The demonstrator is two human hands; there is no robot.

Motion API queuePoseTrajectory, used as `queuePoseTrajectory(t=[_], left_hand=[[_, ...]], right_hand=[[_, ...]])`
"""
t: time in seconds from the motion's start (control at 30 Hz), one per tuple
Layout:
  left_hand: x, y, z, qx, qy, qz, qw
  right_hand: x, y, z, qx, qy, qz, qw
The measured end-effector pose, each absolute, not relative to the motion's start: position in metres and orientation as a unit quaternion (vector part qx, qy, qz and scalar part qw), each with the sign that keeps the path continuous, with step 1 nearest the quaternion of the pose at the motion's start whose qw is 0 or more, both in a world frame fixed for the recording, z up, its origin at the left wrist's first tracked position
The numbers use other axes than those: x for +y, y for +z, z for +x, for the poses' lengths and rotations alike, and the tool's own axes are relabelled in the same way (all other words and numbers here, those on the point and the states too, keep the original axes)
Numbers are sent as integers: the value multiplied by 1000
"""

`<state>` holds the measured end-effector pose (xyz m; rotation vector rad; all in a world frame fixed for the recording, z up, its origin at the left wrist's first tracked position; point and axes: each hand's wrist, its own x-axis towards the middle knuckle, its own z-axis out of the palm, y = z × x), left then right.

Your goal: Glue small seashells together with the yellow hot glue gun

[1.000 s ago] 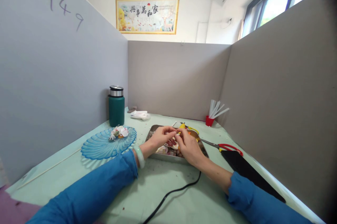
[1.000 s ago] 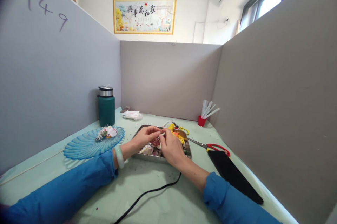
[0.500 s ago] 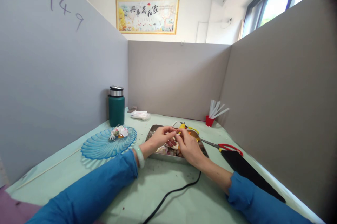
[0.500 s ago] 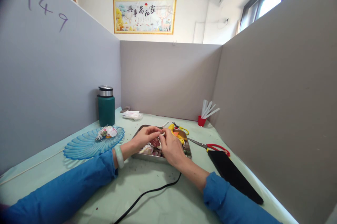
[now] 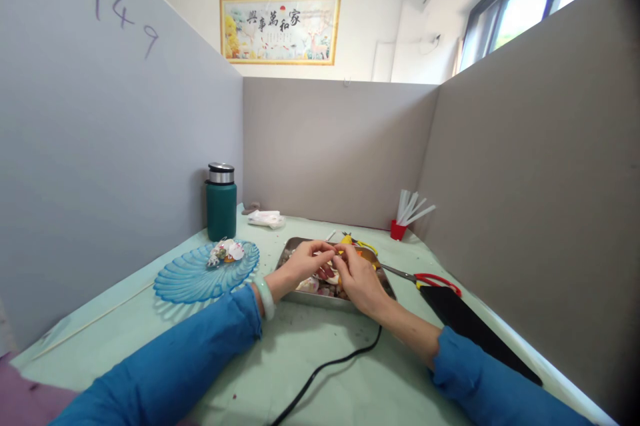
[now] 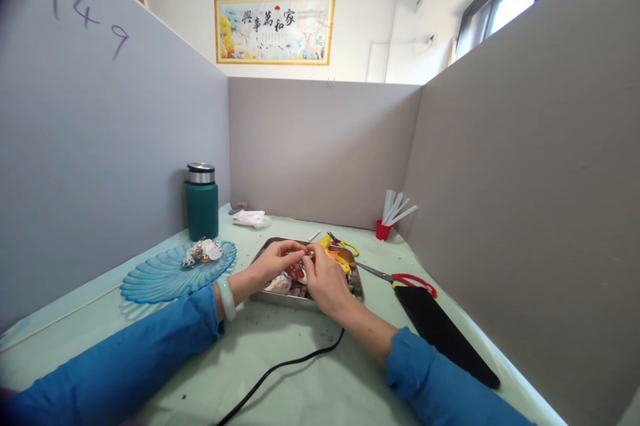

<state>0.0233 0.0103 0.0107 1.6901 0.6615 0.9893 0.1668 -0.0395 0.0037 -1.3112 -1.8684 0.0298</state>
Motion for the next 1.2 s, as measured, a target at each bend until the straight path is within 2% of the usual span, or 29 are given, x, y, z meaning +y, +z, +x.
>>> queuePoseTrajectory(t=[1.2], left_hand=[[14, 5, 23, 260, 400, 736, 480]], right_hand=[[-39, 3, 168, -736, 11, -529, 423]])
